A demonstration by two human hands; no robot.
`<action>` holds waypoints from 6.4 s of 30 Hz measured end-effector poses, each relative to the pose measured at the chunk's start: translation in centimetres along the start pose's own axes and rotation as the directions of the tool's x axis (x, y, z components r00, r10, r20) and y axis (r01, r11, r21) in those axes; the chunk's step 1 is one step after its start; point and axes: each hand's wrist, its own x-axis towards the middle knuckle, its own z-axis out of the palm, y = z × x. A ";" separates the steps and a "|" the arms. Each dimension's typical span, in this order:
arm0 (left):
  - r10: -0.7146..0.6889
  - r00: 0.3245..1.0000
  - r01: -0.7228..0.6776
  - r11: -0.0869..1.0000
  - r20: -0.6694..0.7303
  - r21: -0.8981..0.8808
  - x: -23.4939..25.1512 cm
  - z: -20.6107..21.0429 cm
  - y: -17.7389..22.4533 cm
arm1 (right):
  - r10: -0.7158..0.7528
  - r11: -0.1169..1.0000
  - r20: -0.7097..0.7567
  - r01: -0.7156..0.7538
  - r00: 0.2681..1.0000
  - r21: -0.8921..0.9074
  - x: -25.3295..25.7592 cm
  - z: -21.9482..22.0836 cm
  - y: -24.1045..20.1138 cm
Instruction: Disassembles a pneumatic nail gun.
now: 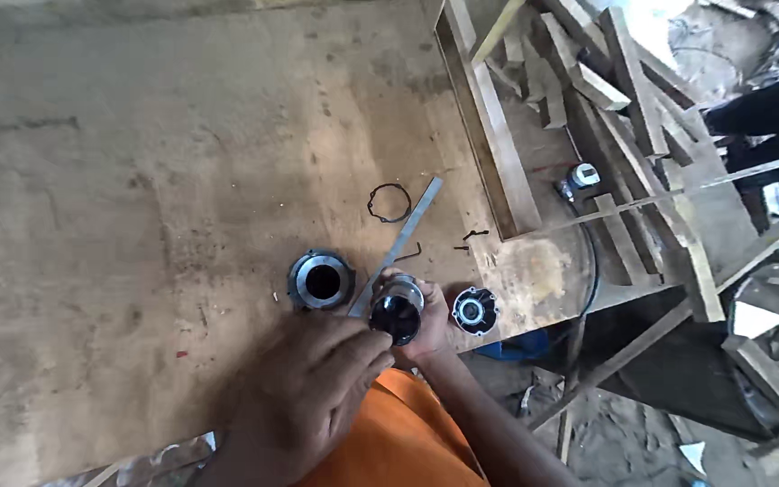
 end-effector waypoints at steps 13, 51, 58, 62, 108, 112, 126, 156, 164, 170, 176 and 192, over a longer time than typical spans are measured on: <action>0.223 0.971 -0.235 0.958 0.090 0.165 -0.5 0.3 -0.7 | 0.064 0.998 0.113 -0.062 0.991 -0.023 -0.8 0.8 0.1; 0.213 0.975 -0.220 0.965 0.064 0.145 0.1 -2.6 0.9 | 0.086 0.994 0.048 -0.082 0.995 -0.078 -0.4 -0.7 -1.3; 0.211 0.975 -0.219 0.966 0.068 0.140 -0.5 -0.7 -0.2 | 0.079 0.992 0.105 -0.067 0.991 -0.106 -0.5 0.2 -0.8; 0.218 0.975 -0.220 0.966 0.034 0.132 -0.1 -3.7 1.4 | 0.037 0.989 -0.033 -0.041 0.999 -0.143 -0.3 -1.7 -1.2; -0.767 0.525 0.826 0.563 0.369 -0.006 -8.4 4.3 -13.1 | 0.093 0.929 -0.602 -0.286 0.793 -0.234 -5.4 -14.4 2.5; -0.732 0.294 0.873 0.467 0.614 0.139 -6.6 4.7 -13.2 | 0.042 0.901 -0.651 -0.310 0.758 -0.304 -5.5 -14.9 3.1; -0.758 0.330 0.726 0.584 0.563 0.362 -7.0 8.2 -10.2 | -0.273 0.334 -0.294 -0.196 0.916 -0.922 -7.0 -16.0 5.4; -0.748 0.221 0.657 0.588 0.625 0.472 -5.5 8.6 -10.2 | 0.079 -0.345 0.140 0.159 0.987 -0.925 -3.7 2.5 -4.0; -0.679 0.291 0.703 0.630 0.674 0.330 -5.9 8.6 -10.9 | 0.435 -0.754 -0.283 0.174 0.855 -0.633 1.7 9.5 -1.3; -0.673 0.178 0.705 0.596 0.718 0.384 -4.5 7.7 -10.4 | 0.484 -0.789 -0.392 0.195 0.782 -0.583 3.3 9.2 -1.2; -0.672 0.237 0.685 0.628 0.702 0.369 -5.1 8.0 -10.6 | 0.537 -0.791 -0.470 0.225 0.701 -0.569 4.3 9.4 -1.2; -0.687 0.286 0.771 0.579 0.668 0.265 -5.9 8.0 -11.5 | 0.245 0.942 -0.209 -0.283 0.947 -0.181 -4.7 6.0 -4.6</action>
